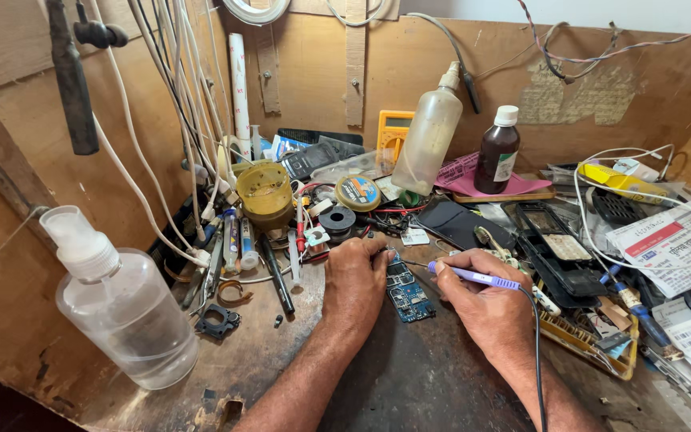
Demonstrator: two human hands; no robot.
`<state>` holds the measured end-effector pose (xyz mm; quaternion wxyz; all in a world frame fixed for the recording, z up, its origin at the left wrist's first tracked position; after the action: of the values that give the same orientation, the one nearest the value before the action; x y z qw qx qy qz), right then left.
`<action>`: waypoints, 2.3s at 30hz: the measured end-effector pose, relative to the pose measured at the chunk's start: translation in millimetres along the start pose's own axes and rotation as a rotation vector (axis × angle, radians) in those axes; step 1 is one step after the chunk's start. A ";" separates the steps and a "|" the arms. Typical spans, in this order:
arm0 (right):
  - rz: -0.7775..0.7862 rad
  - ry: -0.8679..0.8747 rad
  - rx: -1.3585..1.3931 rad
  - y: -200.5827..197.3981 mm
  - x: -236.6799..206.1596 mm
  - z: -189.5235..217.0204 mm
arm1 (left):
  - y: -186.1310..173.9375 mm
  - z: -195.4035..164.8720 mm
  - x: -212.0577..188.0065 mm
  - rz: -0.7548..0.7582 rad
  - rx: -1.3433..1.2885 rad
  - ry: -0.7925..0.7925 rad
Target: The person uses a soldering iron to work on a small blue circuit board, applying heat to specific points while holding the board steady. The person then places the board down and picks up a small white component, positioning it near the board.
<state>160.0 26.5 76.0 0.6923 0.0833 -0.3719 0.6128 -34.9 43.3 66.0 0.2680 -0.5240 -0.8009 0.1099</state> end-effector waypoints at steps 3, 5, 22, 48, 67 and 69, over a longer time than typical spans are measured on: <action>0.004 0.013 0.004 1.0 0.0 -0.7 | -0.4 0.0 0.3 -0.015 -0.008 0.014; 0.008 0.022 -0.003 1.2 0.2 -1.3 | -1.0 -0.1 0.8 -0.028 -0.018 0.021; 0.009 0.027 0.037 0.3 -0.7 -1.0 | 2.1 3.1 1.1 0.023 -0.016 -0.045; 0.008 0.023 -0.002 0.9 -0.3 -1.2 | -2.1 0.1 -0.3 -0.010 -0.022 -0.027; 0.018 0.002 -0.005 0.8 0.0 -0.2 | 1.0 3.0 1.1 -0.008 -0.044 -0.017; 0.009 0.001 0.011 0.8 -0.1 -0.7 | 1.0 2.5 1.5 -0.009 -0.031 -0.013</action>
<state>159.5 27.0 75.1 0.6892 0.0851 -0.3686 0.6180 -36.0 45.3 63.9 0.2553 -0.5239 -0.8064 0.0998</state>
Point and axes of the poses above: each hand's wrist, its own x-axis towards the middle knuckle, its own y-axis out of the palm, z = x × y, the point moved 8 cm from there along x, towards the middle knuckle, and after that the axes turned 11 degrees about -y, right-handed, at the moved point
